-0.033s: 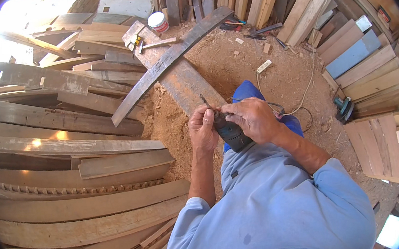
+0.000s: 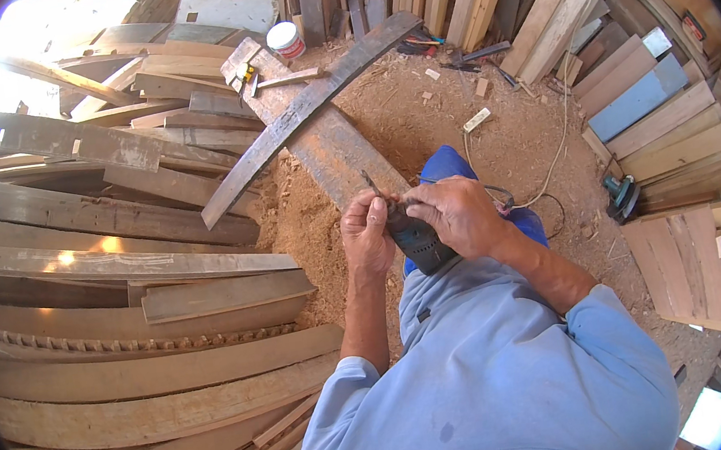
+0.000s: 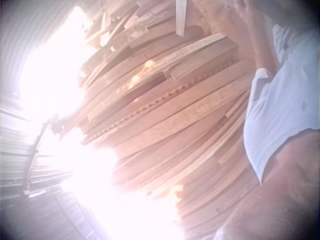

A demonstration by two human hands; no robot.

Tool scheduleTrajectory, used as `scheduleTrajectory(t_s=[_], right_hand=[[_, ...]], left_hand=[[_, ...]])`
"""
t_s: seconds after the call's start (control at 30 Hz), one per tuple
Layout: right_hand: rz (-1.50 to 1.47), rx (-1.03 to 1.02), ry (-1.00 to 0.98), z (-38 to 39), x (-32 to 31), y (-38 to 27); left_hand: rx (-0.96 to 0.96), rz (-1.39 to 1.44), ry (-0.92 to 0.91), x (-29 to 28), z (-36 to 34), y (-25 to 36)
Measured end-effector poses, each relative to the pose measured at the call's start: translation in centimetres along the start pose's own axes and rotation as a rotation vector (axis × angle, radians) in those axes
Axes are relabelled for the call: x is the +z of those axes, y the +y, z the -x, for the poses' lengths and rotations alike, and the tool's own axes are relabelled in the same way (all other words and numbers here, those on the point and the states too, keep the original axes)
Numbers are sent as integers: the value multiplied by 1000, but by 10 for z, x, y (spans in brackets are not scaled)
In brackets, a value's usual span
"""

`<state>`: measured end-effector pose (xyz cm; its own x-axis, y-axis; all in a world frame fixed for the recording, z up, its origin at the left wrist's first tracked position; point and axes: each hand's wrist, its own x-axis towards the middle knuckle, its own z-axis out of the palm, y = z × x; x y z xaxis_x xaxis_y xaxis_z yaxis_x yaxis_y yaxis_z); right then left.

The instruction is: The person works on the chuck of a hand drill, using their fingers and a small tool to adjust the internal mechanism.

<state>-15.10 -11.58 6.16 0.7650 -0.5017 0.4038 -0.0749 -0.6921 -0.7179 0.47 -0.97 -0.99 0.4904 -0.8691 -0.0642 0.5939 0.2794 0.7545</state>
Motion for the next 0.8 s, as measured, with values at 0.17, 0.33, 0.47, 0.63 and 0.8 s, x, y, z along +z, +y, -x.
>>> scheduleTrajectory(t_s=[0.17, 0.33, 0.47, 0.63, 0.8], right_hand=[[-594, 799, -208, -20, -6, 1], [-302, 424, 40, -1, 6, 0], [108, -91, -8, 6, -5, 12], [218, -190, -4, 0, -9, 10], [226, -56, -107, -6, -2, 13]], left_hand=[[-5, -27, -22, 1, 2, 1], [18, -11, 12, 1, 0, -1], [57, -21, 43, -1, 1, -3], [51, 12, 41, 2, 2, -1], [69, 2, -18, 5, 6, -2]])
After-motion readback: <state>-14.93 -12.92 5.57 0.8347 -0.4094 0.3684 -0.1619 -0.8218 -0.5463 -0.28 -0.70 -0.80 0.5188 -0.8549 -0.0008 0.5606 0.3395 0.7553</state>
